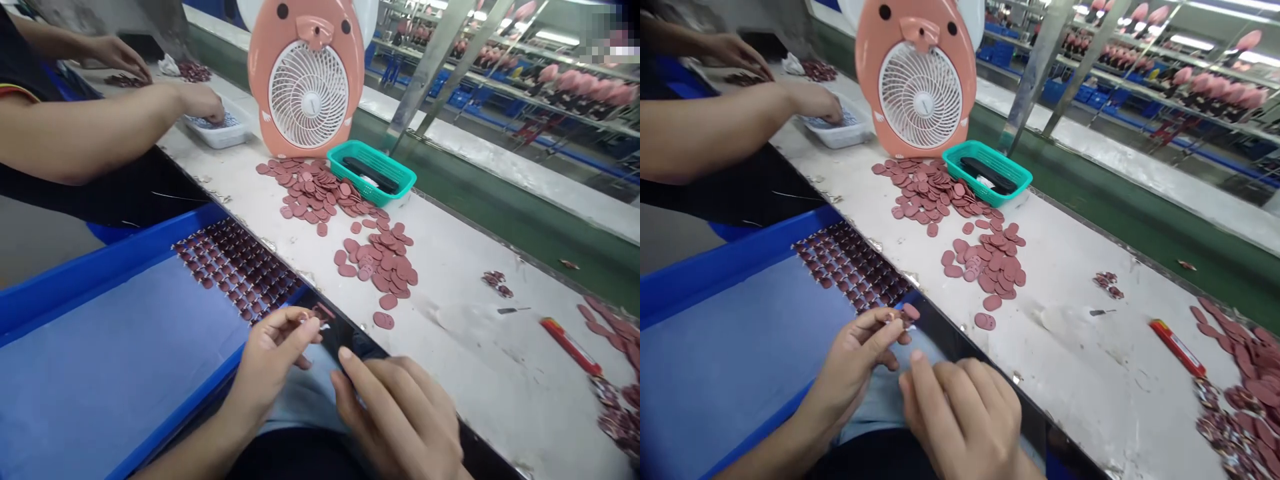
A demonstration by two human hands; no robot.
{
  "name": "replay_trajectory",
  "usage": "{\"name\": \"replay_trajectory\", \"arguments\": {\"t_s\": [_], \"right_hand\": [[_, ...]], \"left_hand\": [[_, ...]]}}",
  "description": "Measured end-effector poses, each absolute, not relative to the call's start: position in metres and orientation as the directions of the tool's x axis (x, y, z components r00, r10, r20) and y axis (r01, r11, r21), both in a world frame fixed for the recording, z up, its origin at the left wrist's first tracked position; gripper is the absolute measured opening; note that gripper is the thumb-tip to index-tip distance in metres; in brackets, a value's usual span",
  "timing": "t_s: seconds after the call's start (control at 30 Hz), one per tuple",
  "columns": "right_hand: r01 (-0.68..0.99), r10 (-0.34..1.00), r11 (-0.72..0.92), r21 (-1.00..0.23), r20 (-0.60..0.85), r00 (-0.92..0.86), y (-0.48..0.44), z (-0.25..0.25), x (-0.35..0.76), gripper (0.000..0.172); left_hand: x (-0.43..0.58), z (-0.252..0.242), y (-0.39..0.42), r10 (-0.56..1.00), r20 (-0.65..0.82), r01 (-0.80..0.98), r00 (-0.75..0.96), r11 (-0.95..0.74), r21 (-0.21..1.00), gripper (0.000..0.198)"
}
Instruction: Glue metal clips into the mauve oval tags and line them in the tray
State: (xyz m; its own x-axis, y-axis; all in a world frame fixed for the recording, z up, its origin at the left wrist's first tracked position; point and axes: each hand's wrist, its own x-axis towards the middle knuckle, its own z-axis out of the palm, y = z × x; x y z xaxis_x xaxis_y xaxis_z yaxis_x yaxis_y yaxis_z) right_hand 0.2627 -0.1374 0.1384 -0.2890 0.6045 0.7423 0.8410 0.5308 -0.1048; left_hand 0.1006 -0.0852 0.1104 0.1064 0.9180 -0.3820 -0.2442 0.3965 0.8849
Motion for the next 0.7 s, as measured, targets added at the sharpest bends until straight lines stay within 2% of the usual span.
{"name": "replay_trajectory", "arguments": {"t_s": [0.07,0.13,0.2,0.27,0.33,0.43,0.57,0.7], "right_hand": [[0.836,0.605,0.539,-0.105,0.738,-0.298,-0.144,0.139,0.265,0.015],[0.859,0.629,0.495,-0.134,0.738,-0.247,-0.15,0.137,0.269,0.012],[0.879,0.648,0.443,-0.174,0.74,-0.18,-0.152,0.132,0.273,0.012],[0.881,0.657,0.43,-0.197,0.738,-0.155,-0.153,0.127,0.277,0.014],[0.874,0.655,0.442,-0.2,0.738,-0.163,-0.152,0.123,0.282,0.016],[0.872,0.651,0.446,-0.202,0.742,-0.161,-0.15,0.118,0.287,0.016],[0.882,0.653,0.422,-0.207,0.744,-0.138,-0.151,0.113,0.291,0.014],[0.893,0.696,0.395,-0.215,0.704,-0.138,-0.157,0.106,0.295,0.017]], "left_hand": [[0.073,0.096,-0.075,0.928,-0.37,-0.115,-0.046,0.363,0.924,0.037],[0.038,0.075,-0.059,0.932,-0.294,0.086,-0.21,0.317,0.945,0.044],[0.0,0.049,-0.042,0.914,-0.24,0.222,-0.327,0.321,0.921,0.045],[-0.034,0.026,-0.024,0.903,-0.187,0.411,-0.386,0.35,0.842,0.037],[-0.059,0.007,-0.009,0.916,-0.17,0.586,-0.364,0.366,0.723,0.029],[-0.078,-0.012,0.007,0.929,-0.206,0.755,-0.308,0.37,0.541,0.029],[-0.085,-0.027,0.019,0.929,-0.267,0.858,-0.255,0.345,0.382,0.034],[-0.089,-0.035,0.024,0.93,-0.276,0.899,-0.244,0.324,0.294,0.034]]}}
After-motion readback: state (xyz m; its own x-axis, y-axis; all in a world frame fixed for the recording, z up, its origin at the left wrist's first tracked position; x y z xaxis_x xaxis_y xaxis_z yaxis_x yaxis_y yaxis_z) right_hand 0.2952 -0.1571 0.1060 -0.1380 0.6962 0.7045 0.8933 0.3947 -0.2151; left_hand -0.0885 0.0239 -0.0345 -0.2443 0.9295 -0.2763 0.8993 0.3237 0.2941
